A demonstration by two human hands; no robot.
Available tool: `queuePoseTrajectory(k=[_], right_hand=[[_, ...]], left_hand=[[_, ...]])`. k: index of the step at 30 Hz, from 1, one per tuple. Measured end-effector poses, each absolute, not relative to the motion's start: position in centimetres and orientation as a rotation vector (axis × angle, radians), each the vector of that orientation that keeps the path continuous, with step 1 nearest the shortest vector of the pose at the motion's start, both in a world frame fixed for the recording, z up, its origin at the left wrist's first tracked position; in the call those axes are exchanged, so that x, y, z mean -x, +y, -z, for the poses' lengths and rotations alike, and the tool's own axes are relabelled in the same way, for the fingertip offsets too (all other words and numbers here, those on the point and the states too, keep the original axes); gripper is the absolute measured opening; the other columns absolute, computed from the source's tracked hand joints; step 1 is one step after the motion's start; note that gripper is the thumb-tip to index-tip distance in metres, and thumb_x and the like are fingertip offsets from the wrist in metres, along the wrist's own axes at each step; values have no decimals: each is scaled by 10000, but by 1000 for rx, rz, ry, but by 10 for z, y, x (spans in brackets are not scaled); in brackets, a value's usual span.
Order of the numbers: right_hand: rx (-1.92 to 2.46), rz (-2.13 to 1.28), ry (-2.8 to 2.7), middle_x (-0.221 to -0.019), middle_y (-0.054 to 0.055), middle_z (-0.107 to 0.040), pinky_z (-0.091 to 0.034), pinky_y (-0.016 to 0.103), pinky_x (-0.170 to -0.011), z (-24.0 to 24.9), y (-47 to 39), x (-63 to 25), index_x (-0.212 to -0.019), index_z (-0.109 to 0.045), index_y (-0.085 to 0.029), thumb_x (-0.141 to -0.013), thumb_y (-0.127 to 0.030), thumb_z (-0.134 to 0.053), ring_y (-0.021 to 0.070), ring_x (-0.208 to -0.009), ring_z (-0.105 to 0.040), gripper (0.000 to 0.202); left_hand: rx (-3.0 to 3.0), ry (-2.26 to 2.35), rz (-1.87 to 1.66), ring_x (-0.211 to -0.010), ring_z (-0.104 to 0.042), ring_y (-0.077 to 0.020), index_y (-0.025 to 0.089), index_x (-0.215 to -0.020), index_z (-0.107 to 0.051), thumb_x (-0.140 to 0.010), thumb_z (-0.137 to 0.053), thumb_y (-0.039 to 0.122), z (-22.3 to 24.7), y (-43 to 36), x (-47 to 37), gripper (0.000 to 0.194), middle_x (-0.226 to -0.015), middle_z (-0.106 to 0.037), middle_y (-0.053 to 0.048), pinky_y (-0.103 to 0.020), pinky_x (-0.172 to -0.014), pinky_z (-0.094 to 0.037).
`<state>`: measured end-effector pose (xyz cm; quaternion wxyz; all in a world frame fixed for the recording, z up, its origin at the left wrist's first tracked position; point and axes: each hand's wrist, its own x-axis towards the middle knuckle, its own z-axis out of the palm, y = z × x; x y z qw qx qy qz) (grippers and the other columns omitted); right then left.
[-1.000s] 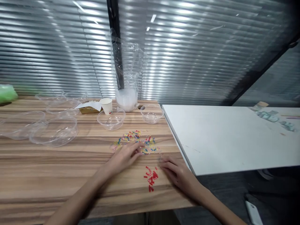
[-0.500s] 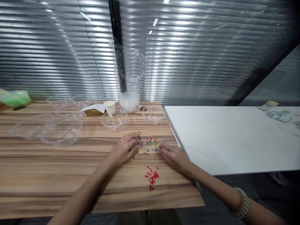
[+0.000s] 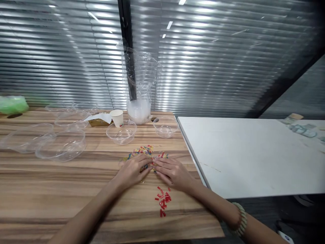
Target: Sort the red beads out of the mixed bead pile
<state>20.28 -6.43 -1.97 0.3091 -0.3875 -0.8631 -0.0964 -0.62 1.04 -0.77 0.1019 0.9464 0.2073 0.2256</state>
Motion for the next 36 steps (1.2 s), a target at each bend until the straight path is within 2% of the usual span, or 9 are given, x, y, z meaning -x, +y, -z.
queuePoseTrajectory(k=[4,7,10,14,17,23,30,36], right_hand=[[1051,254,-2297,-1166,75,-686,-528,395,-941,18,-65,-203,-1092,-678,-160,-911,-171,-517,221,-1095,-635,243],[1117,261,-2246,-1137,80,-698,-537,408,-922,18,-66,-201,-1017,-702,-148,-915,-176,-508,235,-1066,-648,221],[1204,279,-2170,-1103,99,-710,-542,414,-906,18,-67,-201,-973,-709,-133,-922,-180,-495,245,-1051,-654,225],[1180,257,-2234,-1161,98,-685,-528,419,-932,20,-67,-202,-1067,-682,-146,-921,-183,-497,243,-1093,-631,239],[1149,214,-2280,-1189,95,-672,-515,412,-959,21,-66,-202,-1091,-672,-153,-917,-183,-503,235,-1115,-620,245],[1201,185,-2210,-1108,103,-706,-536,390,-923,18,-66,-202,-1017,-688,-158,-906,-154,-503,218,-1046,-655,216],[1111,133,-2278,-1200,93,-666,-499,405,-986,17,-66,-202,-1157,-646,-174,-920,-175,-498,217,-1149,-604,279],[1197,161,-2233,-1125,83,-702,-494,439,-978,19,-66,-202,-1075,-682,-168,-927,-188,-505,239,-1121,-615,231]], left_hand=[[-2809,653,-650,-909,-616,-190,162,-912,-644,-950,-457,214,7,11,4,197,-931,-675,-70,-326,-834,-503],[-2826,785,-671,-869,-607,-201,157,-844,-637,-944,-473,227,7,13,5,205,-872,-661,-74,-354,-838,-494],[-2794,783,-730,-944,-600,-207,163,-924,-637,-935,-495,228,7,12,4,156,-949,-662,-77,-370,-901,-469],[-2728,609,-720,-989,-588,-186,175,-1028,-624,-936,-505,219,6,6,-1,156,-1033,-649,-70,-311,-867,-478],[-2713,565,-713,-957,-587,-177,172,-985,-635,-939,-500,207,4,3,-6,147,-1007,-645,-65,-297,-841,-479],[-2699,582,-709,-900,-586,-177,167,-874,-642,-943,-480,195,4,7,-2,178,-931,-653,-57,-304,-821,-468],[-2686,600,-675,-940,-591,-178,193,-934,-675,-922,-517,179,12,20,9,159,-976,-664,-53,-330,-886,-450],[-2620,593,-690,-964,-605,-178,197,-965,-703,-923,-512,182,16,23,9,196,-1015,-678,-68,-339,-904,-473]])
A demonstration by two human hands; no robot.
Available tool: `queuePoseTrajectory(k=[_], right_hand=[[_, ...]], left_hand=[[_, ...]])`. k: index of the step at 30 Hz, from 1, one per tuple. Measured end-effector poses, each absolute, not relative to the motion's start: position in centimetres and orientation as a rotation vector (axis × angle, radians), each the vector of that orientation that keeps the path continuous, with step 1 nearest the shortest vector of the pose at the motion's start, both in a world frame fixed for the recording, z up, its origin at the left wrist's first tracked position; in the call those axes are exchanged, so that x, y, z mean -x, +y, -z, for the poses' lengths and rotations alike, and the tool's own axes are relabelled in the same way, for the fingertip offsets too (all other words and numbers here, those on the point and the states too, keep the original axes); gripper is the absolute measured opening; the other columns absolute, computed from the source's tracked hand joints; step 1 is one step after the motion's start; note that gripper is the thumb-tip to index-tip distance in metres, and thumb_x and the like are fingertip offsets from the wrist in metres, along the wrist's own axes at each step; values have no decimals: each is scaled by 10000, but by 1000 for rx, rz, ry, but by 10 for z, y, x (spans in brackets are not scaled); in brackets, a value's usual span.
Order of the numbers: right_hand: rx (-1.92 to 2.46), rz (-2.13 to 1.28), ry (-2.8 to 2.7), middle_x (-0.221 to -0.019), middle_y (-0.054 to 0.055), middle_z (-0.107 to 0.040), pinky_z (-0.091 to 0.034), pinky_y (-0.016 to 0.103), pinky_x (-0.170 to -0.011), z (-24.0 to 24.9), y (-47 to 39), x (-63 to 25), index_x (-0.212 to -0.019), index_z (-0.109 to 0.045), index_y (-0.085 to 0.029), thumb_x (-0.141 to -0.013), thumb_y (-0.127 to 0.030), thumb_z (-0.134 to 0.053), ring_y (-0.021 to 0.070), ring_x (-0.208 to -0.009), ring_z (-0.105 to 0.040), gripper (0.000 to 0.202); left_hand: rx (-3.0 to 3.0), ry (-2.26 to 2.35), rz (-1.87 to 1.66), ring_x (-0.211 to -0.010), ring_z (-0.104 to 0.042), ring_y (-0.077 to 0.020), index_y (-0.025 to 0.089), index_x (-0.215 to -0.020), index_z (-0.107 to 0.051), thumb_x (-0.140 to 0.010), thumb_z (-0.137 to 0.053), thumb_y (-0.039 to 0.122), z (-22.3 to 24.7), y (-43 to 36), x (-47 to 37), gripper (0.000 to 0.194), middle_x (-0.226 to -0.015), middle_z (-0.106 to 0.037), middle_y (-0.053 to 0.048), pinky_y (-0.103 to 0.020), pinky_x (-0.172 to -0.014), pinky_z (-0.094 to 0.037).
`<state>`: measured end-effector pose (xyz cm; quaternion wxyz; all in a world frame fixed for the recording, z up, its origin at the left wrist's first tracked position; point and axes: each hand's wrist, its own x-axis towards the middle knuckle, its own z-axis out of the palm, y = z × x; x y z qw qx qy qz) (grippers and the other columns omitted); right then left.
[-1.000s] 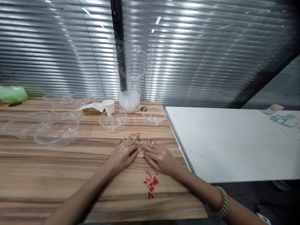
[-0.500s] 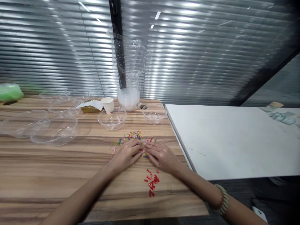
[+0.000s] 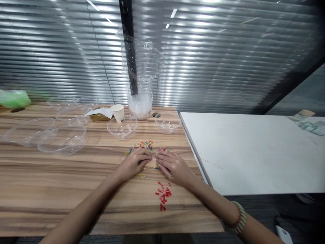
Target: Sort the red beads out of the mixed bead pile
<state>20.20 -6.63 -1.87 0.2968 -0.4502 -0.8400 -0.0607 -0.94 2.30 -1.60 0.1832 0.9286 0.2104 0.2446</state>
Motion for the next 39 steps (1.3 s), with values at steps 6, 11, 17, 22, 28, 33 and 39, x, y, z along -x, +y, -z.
queuePoseTrajectory(k=[6,11,17,22,28,33,39], right_hand=[[1030,108,-2318,-1189,54,-676,-492,398,-999,16,-67,-204,-1128,-665,-187,-928,-212,-522,204,-1148,-600,247],[946,63,-2369,-1103,27,-715,-522,339,-959,19,-66,-206,-1062,-693,-200,-931,-174,-509,175,-1096,-633,227],[1170,187,-2229,-1138,82,-697,-508,418,-960,18,-69,-205,-1076,-683,-173,-937,-197,-496,226,-1120,-620,234],[1147,82,-2440,-1377,81,-533,-379,444,-1094,12,-66,-202,-1323,-514,-184,-962,-306,-473,220,-1310,-455,383],[1107,75,-2417,-1258,49,-636,-385,423,-1080,12,-66,-203,-1162,-617,-178,-966,-244,-460,206,-1254,-510,259],[1127,270,-2236,-1055,59,-725,-467,424,-965,17,-69,-205,-984,-684,-164,-936,-179,-488,236,-1107,-608,202],[1163,201,-2369,-1304,95,-598,-391,450,-1065,14,-65,-201,-1224,-591,-154,-962,-265,-459,235,-1268,-492,314]], left_hand=[[-2511,639,-700,-1060,-610,-186,192,-1166,-631,-923,-461,154,16,26,11,299,-1116,-686,-74,-371,-976,-462],[-2531,690,-731,-996,-621,-193,184,-1096,-661,-924,-467,164,15,29,12,260,-1055,-698,-76,-363,-927,-480],[-2616,659,-780,-956,-592,-199,179,-981,-683,-921,-516,187,9,28,11,178,-970,-685,-74,-345,-864,-481],[-2655,603,-730,-924,-577,-190,177,-891,-685,-915,-544,192,6,23,8,143,-942,-671,-62,-348,-876,-450],[-2663,607,-732,-899,-566,-187,172,-849,-682,-914,-555,190,10,25,7,143,-920,-657,-57,-344,-854,-424],[-2670,646,-708,-899,-538,-192,169,-864,-669,-893,-589,168,13,26,8,84,-896,-645,-45,-332,-838,-415],[-2670,658,-699,-915,-527,-200,167,-865,-673,-882,-594,148,12,26,6,83,-914,-634,-54,-326,-824,-420]])
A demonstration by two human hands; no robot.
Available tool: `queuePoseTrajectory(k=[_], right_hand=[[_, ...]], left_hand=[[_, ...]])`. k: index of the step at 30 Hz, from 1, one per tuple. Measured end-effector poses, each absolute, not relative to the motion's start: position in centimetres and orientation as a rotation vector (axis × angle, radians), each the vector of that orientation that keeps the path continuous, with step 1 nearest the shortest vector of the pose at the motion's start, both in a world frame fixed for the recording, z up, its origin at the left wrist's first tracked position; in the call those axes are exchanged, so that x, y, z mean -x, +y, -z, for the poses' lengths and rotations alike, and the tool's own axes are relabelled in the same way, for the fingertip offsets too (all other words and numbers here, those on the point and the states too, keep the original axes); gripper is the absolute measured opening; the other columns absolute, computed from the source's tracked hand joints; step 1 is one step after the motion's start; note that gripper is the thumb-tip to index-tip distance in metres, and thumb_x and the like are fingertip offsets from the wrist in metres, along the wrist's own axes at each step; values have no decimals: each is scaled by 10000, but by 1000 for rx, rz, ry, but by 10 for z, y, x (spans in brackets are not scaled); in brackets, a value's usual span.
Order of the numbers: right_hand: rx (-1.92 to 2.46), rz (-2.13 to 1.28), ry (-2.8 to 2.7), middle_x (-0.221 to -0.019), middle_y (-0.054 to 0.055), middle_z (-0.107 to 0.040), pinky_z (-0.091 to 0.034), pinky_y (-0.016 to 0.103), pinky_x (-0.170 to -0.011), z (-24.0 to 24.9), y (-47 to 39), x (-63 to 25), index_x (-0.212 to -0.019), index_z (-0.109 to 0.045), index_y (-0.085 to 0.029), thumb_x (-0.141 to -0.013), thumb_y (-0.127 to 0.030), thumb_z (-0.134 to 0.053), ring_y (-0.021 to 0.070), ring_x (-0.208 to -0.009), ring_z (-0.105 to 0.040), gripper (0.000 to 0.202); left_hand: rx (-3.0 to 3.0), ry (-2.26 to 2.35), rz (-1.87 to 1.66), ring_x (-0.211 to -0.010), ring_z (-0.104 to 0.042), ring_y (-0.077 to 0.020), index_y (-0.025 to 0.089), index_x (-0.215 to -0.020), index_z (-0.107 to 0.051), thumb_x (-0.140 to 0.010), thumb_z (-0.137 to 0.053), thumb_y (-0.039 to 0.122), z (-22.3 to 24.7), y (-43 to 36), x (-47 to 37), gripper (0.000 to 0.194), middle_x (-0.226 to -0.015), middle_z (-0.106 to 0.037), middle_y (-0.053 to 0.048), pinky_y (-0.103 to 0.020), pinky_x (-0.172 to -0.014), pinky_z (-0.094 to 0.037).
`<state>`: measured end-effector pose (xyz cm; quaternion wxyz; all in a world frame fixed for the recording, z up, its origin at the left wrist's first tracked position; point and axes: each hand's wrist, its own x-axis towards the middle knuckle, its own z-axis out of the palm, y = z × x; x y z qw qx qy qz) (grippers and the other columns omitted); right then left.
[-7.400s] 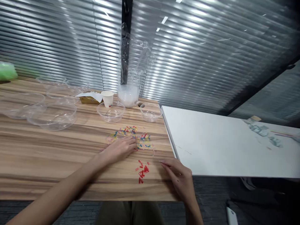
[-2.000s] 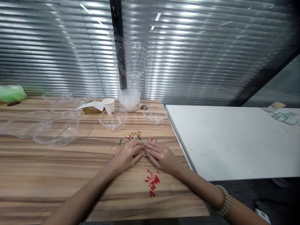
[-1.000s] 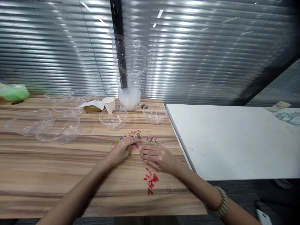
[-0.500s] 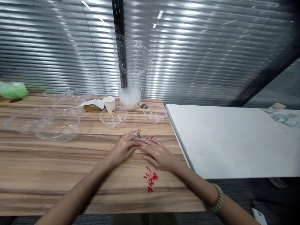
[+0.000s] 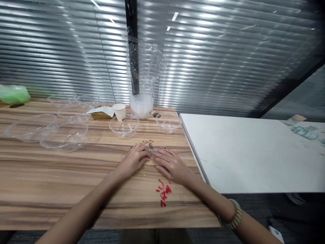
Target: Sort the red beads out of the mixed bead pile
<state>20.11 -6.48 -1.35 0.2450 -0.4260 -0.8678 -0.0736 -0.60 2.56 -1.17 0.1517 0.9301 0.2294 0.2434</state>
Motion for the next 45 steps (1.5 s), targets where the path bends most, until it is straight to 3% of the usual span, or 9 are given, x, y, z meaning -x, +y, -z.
queuePoseTrajectory(k=[4,7,13,21,29,32,36,40,45], right_hand=[[1220,85,-2471,-1433,100,-467,-278,481,-1138,9,-60,-198,-1354,-474,-160,-976,-353,-432,227,-1387,-334,426],[1236,50,-2475,-1432,111,-466,-255,490,-1144,8,-59,-197,-1352,-476,-163,-981,-360,-416,221,-1395,-319,424],[1225,17,-2455,-1362,109,-546,-257,500,-1142,11,-62,-198,-1263,-536,-158,-982,-307,-408,221,-1363,-376,343],[1169,-3,-2407,-1321,142,-571,-320,496,-1117,14,-61,-202,-1322,-473,-133,-925,-167,-424,222,-1302,-456,401],[1039,30,-2414,-1277,134,-609,-334,505,-1106,16,-64,-205,-1228,-535,-149,-925,-127,-396,206,-1236,-530,334],[1007,49,-2412,-1250,120,-631,-336,491,-1110,18,-65,-205,-1252,-525,-157,-917,-107,-406,192,-1209,-554,358],[1086,69,-2348,-1294,105,-603,-367,476,-1094,19,-66,-207,-1309,-499,-177,-910,-101,-417,199,-1244,-521,414],[1197,80,-2255,-1286,103,-608,-410,462,-1061,20,-71,-209,-1299,-517,-172,-913,-124,-415,210,-1231,-527,402],[1229,60,-2269,-1283,118,-605,-417,462,-1049,19,-75,-208,-1256,-552,-163,-934,-150,-394,215,-1231,-524,359]], left_hand=[[-2680,676,-652,-909,-530,-200,168,-810,-648,-884,-571,128,10,24,5,114,-894,-627,-45,-352,-865,-407],[-2691,697,-592,-929,-529,-204,169,-799,-628,-880,-549,106,8,22,5,129,-909,-623,-45,-374,-899,-397],[-2710,591,-525,-941,-532,-200,169,-819,-629,-883,-532,104,4,9,3,133,-920,-629,-45,-363,-910,-398],[-2650,356,-461,-1000,-550,-197,193,-854,-688,-897,-568,165,-4,-21,-6,131,-952,-670,-35,-353,-978,-376],[-2390,121,-455,-907,-618,-149,193,-880,-710,-906,-576,201,-9,-24,-7,137,-906,-708,-29,-243,-842,-457],[-2453,465,-692,-827,-625,-161,173,-844,-693,-908,-561,214,-9,2,3,152,-847,-701,-37,-273,-795,-475],[-2667,892,-864,-889,-608,-219,142,-973,-659,-917,-493,179,-6,34,18,179,-909,-683,-91,-374,-838,-486],[-2736,983,-780,-1035,-594,-232,128,-1204,-555,-892,-438,95,6,40,21,335,-1096,-653,-128,-397,-912,-480],[-2685,975,-644,-1115,-581,-224,147,-1328,-450,-847,-402,26,19,33,15,498,-1224,-614,-132,-403,-964,-464]])
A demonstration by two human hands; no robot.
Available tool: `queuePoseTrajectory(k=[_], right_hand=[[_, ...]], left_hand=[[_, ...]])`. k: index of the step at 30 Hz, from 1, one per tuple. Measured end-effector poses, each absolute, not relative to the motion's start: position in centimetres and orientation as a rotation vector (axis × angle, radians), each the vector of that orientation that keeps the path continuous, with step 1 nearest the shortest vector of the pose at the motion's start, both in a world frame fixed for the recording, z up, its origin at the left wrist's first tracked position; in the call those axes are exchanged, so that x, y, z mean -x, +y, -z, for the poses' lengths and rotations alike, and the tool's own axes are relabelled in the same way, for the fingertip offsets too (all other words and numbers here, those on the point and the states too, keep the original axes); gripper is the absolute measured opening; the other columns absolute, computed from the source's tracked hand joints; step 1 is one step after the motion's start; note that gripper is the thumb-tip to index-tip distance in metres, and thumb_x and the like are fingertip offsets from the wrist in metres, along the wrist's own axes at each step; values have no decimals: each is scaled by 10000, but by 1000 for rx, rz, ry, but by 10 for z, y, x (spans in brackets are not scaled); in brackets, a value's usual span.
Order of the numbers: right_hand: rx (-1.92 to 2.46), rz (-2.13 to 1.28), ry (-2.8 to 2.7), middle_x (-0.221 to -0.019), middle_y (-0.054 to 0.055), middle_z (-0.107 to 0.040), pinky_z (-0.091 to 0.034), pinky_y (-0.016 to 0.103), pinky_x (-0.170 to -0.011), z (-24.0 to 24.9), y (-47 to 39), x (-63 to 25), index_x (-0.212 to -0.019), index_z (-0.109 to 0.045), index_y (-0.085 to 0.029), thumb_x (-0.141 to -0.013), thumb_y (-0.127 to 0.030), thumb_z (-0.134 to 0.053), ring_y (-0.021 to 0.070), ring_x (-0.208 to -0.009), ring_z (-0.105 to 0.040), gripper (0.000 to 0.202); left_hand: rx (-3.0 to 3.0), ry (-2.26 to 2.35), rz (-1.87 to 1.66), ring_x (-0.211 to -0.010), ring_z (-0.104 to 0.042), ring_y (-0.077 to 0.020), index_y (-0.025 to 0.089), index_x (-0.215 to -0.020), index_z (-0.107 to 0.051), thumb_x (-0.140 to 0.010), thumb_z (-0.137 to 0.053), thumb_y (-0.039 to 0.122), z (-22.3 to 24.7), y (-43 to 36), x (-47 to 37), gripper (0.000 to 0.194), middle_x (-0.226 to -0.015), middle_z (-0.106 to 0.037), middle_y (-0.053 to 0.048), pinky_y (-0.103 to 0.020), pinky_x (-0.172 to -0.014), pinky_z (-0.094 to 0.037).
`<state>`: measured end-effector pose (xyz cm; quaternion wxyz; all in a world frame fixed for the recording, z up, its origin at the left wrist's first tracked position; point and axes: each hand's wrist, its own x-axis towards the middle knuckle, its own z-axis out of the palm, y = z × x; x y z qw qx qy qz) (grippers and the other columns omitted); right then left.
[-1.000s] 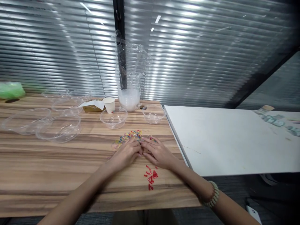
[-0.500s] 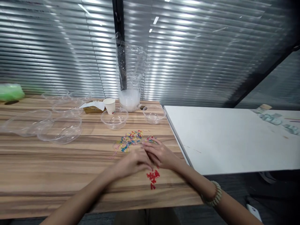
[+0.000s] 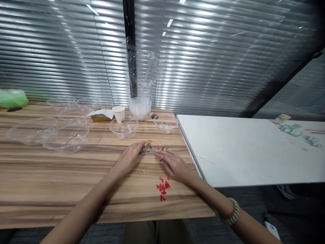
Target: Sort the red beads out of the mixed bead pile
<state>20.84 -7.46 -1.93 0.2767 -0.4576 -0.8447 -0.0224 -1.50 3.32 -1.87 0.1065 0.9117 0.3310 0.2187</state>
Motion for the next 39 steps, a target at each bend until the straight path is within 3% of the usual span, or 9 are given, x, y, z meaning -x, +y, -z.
queuePoseTrajectory(k=[8,15,32,36,39], right_hand=[[1169,36,-2332,-1279,120,-609,-391,462,-1070,19,-76,-208,-1212,-557,-151,-923,-117,-426,212,-1257,-506,320],[1062,-82,-2382,-1275,93,-615,-384,442,-1081,14,-79,-210,-1233,-533,-191,-914,-89,-419,181,-1269,-499,354],[888,-374,-2316,-1135,66,-690,-445,348,-1026,4,-119,-215,-1144,-587,-210,-888,-56,-415,146,-1204,-555,345],[970,-269,-2257,-1165,73,-673,-443,383,-1020,7,-103,-213,-1154,-595,-204,-924,-100,-426,172,-1170,-565,305],[1085,-139,-2207,-1029,60,-709,-491,373,-922,7,-74,-206,-1078,-645,-205,-936,-157,-472,196,-1043,-602,229]], left_hand=[[-2663,1117,-696,-1089,-591,-265,97,-1323,-455,-751,-446,-21,19,39,20,584,-1186,-616,-177,-433,-944,-472],[-2674,1110,-676,-1044,-595,-232,121,-1324,-437,-733,-466,-25,22,41,20,610,-1151,-624,-146,-394,-928,-475],[-2630,1103,-703,-994,-574,-216,129,-1228,-535,-767,-416,-21,24,40,15,499,-1044,-632,-116,-374,-904,-473],[-2575,1075,-786,-990,-587,-218,120,-1220,-553,-799,-412,-9,26,40,13,462,-1022,-647,-121,-373,-904,-476],[-2552,1066,-805,-943,-607,-206,140,-1199,-572,-820,-427,9,25,40,13,427,-986,-665,-104,-351,-873,-485]])
